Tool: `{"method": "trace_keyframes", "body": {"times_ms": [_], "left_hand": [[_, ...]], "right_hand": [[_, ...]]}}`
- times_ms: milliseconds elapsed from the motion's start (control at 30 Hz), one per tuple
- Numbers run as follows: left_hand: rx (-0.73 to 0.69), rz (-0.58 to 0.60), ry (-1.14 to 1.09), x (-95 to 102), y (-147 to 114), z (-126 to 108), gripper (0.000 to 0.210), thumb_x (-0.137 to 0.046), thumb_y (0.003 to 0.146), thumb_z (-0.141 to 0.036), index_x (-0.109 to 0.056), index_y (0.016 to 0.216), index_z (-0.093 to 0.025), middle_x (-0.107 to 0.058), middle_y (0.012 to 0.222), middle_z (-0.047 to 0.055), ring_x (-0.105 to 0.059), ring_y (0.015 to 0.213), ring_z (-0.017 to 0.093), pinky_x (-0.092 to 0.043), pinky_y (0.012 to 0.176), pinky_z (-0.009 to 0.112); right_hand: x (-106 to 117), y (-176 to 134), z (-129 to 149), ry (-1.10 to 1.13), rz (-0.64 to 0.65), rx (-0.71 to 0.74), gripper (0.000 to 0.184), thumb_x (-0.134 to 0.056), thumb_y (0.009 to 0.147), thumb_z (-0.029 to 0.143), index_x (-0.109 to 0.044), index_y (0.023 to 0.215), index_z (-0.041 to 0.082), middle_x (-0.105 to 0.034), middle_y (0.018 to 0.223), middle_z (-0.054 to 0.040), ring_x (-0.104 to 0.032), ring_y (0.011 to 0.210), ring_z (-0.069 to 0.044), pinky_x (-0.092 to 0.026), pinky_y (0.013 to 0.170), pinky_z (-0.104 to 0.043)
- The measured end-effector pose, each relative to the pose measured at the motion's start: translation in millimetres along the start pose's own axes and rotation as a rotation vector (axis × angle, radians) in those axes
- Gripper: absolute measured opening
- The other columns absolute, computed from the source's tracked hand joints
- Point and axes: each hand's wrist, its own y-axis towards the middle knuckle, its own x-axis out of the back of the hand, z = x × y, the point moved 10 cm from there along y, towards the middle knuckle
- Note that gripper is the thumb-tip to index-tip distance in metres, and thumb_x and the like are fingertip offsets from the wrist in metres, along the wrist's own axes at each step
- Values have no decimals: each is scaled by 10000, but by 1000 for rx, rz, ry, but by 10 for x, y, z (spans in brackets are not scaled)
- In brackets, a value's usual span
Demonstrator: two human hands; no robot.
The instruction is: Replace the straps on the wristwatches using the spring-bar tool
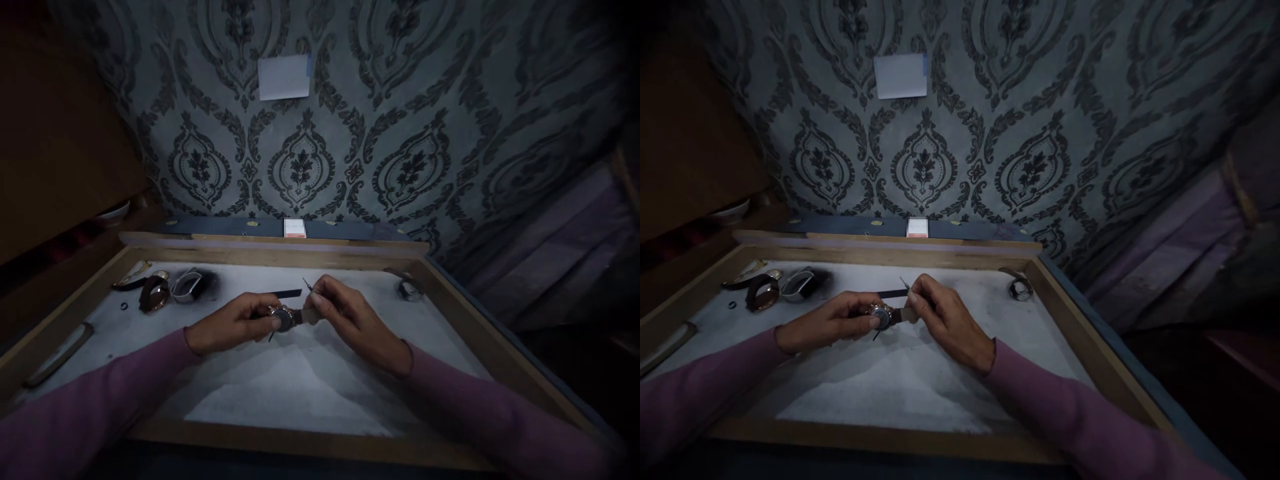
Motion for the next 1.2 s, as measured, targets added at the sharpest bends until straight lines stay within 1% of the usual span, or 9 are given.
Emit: {"method": "trace_keyframes", "body": {"times_ms": [233,500,667,733,833,900,967,1067,1200], "left_hand": [[56,30,-162,-23,-4,104,320,-644,821,-455,-553,893,-156,-437,612,-59,-314,493,65,-212,461,207],[23,21,-71,-16,20,92,193,-657,786,-290,-532,857,-160,-512,716,-25,-414,599,91,-302,549,218],[-105,-134,241,98,-8,4,121,-574,814,-182,-458,841,-195,-490,713,-40,-415,648,116,-302,600,238],[-113,-201,256,161,-13,14,130,-565,812,-175,-444,852,-201,-520,744,-30,-435,674,125,-315,618,241],[-58,-201,73,186,5,78,171,-624,787,-234,-491,880,-181,-566,811,4,-477,717,131,-348,637,241],[43,-145,-39,138,12,147,268,-689,759,-314,-550,925,-156,-547,770,-5,-439,627,102,-324,561,223],[134,-107,-120,91,-5,195,379,-709,753,-435,-593,957,-137,-460,664,-47,-318,510,66,-238,465,206],[182,-147,-260,104,-32,216,516,-626,774,-620,-615,920,-124,-246,575,-98,-147,468,56,-116,411,207],[213,-180,-307,129,-34,257,490,-659,759,-601,-604,857,-123,-205,562,-104,-130,474,56,-85,408,206]], "right_hand": [[-5,-6,-78,41,-20,-34,257,-435,982,384,-442,792,210,-482,629,42,-518,489,-113,-402,497,-248],[-24,-15,-128,63,15,-114,252,-426,983,421,-414,840,215,-622,642,5,-551,431,-115,-413,461,-237],[-38,-20,-86,23,34,-113,255,-407,994,424,-422,847,216,-654,622,-11,-609,492,-145,-428,482,-237],[-36,-25,-47,13,18,-87,245,-405,999,408,-423,848,216,-668,658,-20,-617,508,-144,-427,485,-235],[-37,-44,36,10,-5,-32,223,-407,1007,376,-428,855,213,-678,683,-25,-634,534,-142,-445,513,-235],[-45,-59,92,13,-10,0,209,-412,1009,361,-433,866,210,-681,696,-27,-648,548,-139,-465,538,-234],[-46,-71,134,24,-14,21,204,-414,1010,356,-433,872,207,-686,729,-33,-658,553,-134,-480,553,-231],[-39,-77,160,31,-21,36,198,-417,1010,347,-432,874,204,-687,759,-41,-667,560,-132,-488,555,-227],[-72,-77,150,22,3,41,185,-420,1005,333,-427,870,206,-693,769,-48,-675,572,-136,-491,545,-223]]}}
